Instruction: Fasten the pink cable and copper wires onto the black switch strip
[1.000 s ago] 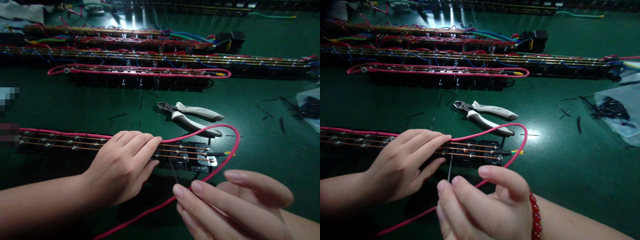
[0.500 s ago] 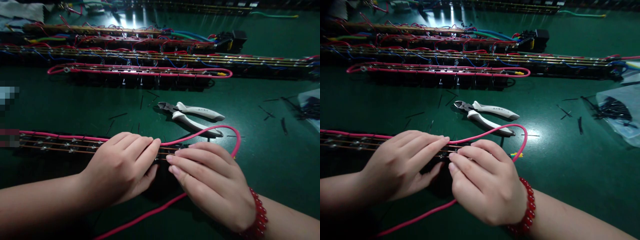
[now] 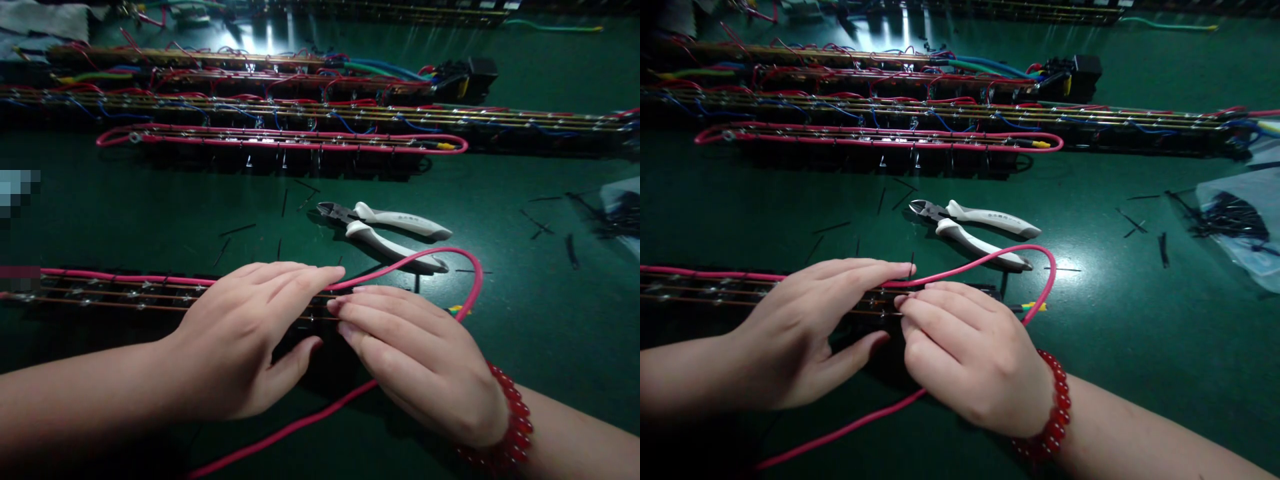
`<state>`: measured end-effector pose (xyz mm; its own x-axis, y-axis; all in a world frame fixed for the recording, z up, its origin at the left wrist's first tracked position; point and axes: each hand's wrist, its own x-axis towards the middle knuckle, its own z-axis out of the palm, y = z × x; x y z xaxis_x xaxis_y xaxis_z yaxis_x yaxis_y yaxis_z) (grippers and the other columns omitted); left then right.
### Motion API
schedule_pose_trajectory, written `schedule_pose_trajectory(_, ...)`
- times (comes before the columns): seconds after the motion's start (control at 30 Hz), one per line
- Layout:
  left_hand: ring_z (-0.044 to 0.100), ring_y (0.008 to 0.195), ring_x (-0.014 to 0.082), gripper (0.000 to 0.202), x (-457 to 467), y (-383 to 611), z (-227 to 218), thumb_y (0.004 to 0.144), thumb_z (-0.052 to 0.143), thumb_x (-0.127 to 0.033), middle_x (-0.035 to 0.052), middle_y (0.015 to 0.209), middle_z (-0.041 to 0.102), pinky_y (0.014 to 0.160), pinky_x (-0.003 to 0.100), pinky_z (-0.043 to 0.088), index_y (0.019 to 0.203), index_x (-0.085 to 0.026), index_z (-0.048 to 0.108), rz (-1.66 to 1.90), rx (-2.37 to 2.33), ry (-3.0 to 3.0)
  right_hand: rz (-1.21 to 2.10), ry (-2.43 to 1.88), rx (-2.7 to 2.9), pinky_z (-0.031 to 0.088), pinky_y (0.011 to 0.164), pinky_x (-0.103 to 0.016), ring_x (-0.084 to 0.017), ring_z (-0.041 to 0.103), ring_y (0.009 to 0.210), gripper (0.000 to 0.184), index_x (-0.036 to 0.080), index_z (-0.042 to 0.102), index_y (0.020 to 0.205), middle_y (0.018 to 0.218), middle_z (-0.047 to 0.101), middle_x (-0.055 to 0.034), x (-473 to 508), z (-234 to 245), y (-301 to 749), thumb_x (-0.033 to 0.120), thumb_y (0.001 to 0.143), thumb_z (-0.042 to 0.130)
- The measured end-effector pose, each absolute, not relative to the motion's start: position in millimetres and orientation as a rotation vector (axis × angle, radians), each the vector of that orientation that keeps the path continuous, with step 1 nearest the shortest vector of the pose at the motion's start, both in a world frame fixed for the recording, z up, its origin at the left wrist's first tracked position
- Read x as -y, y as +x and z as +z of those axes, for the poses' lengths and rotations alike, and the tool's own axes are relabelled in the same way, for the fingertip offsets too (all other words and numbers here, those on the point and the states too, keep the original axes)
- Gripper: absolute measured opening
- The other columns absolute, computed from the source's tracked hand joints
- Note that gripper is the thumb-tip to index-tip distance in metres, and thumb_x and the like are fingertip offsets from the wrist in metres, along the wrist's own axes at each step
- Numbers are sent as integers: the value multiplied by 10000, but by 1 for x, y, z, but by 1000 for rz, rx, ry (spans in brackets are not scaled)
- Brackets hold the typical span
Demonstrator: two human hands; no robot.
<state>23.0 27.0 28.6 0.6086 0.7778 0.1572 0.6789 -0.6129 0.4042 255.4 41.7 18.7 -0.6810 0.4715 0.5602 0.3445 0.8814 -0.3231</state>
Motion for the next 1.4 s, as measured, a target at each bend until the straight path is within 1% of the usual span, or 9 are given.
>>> schedule_pose_trajectory(0.17,612,1245,162,564,-26,23,30,938,577,-274,51,1394,635,1056,272,458,1463,-172,400,490,-1182,2504,178,-709,2342,594,828,-401,-228,705,925,122,113,714,966,968,786,-83,-42,18,258,51,897,635)
schedule_pose_trajectory(0.27,616,1235,151,599,-24,22,30,943,580,-275,47,1387,641,1052,260,448,1490,-157,367,518,-1170,2495,196,-737,2344,573,841,-418,-241,691,942,159,106,705,1015,990,784,-83,-40,17,261,52,867,678)
schedule_pose_trajectory(0.33,607,1241,142,594,-24,21,30,947,581,-277,32,1390,639,1060,256,435,1491,-168,368,503,-1149,2486,207,-754,2329,563,858,-420,-246,689,974,190,112,699,1035,1015,785,-78,-39,15,261,45,857,688)
schedule_pose_trajectory(0.5,570,1270,120,498,-27,21,32,954,573,-265,-24,1415,613,1072,245,401,1434,-228,445,402,-1089,2491,190,-810,2281,548,870,-411,-230,685,960,203,130,689,1023,988,787,-54,-40,12,259,39,843,707)
schedule_pose_trajectory(0.63,556,1281,120,498,-29,21,30,969,564,-279,-26,1444,591,1070,250,388,1449,-236,439,405,-1082,2529,166,-876,2258,551,862,-418,-231,680,942,143,139,680,990,960,779,-58,-40,12,259,88,861,720)
schedule_pose_trajectory(0.83,560,1273,117,493,-28,22,28,976,556,-293,-39,1449,586,1054,260,404,1455,-257,443,403,-1075,2548,182,-903,2254,552,875,-420,-227,670,962,140,142,672,999,970,768,-61,-41,11,259,101,873,716)
schedule_pose_trajectory(1.07,569,1264,123,470,-27,21,28,967,568,-289,-29,1425,607,1065,258,401,1425,-236,475,407,-1106,2558,195,-913,2239,556,864,-407,-220,679,936,146,140,688,979,943,771,-56,-40,11,258,92,851,740)
schedule_pose_trajectory(1.4,580,1259,140,483,-27,21,26,972,560,-297,-15,1432,600,1051,278,427,1442,-242,463,397,-1099,2589,208,-927,2237,560,869,-392,-210,675,945,139,137,690,976,939,768,-55,-39,12,258,87,854,737)
